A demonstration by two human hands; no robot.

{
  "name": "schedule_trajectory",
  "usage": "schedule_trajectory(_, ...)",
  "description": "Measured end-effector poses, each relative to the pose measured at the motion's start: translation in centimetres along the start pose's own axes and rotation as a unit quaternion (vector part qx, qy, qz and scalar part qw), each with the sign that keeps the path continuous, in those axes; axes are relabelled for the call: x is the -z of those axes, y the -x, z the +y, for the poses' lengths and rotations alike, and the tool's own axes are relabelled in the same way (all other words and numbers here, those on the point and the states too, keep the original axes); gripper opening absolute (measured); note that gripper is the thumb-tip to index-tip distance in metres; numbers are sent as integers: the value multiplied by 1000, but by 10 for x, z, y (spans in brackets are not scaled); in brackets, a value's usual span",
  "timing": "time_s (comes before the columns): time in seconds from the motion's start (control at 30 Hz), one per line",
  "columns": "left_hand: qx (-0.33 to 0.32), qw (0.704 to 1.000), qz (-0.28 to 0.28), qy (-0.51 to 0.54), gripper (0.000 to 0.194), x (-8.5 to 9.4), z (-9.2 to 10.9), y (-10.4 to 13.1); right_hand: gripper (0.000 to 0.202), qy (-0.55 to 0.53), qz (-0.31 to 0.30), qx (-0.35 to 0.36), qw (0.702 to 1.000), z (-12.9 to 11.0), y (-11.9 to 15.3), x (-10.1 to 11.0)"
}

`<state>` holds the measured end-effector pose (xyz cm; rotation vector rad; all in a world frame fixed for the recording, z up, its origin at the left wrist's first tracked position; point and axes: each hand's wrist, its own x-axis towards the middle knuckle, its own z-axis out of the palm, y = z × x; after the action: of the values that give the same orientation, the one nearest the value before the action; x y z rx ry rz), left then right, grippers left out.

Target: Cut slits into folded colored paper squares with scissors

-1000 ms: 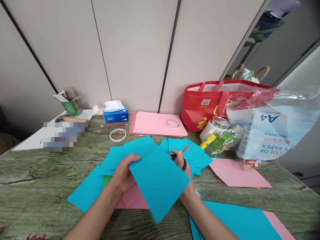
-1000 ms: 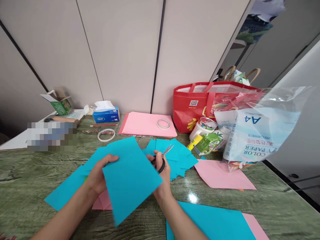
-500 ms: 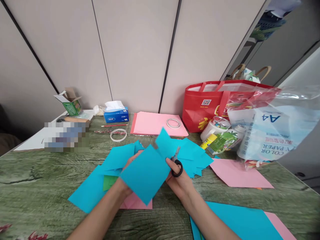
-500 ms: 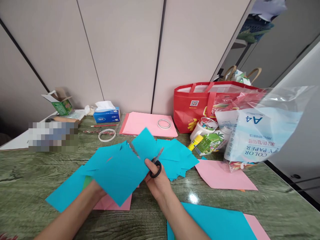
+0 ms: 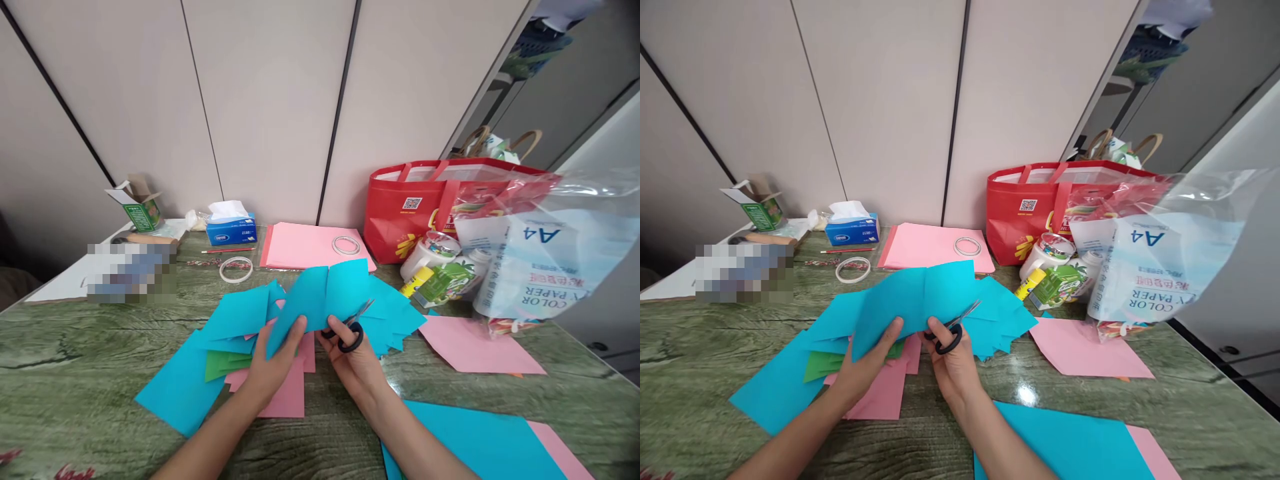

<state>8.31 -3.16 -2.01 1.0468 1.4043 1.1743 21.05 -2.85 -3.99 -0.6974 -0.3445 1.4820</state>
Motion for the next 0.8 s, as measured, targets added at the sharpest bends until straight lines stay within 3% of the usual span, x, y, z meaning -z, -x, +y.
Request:
schedule_trajectory(0.13,60,998,17,20,51,1,17,-1,17,46,27,56,997,-1,2,-1)
schedule_trajectory(0.23,91,989,-55,107,48,3,27,-5,19,105,19,79,991,-4,4,-6)
schedule_trajectory(0.33,79,976,-110,170,45,8,24,-13,27,202,-96,9,975,-5,11,-13)
schedule_trajectory(0.43,89,974,-107,182,47,13,18,-21,34,254,-228,-80,937,-3,20,-18)
schedule_trajectory(0.57,62,975,-94,194,46,15,22,-21,30,259,-284,-114,916,-1,27,-18)
schedule_trajectory(0.67,54,984,-78,153,47,13,31,-15,28,267,-291,-127,910,-2,27,-16)
schedule_trajectory(0.8,88,995,-41,2,49,15,37,-6,30,267,-296,-123,909,-4,26,-15)
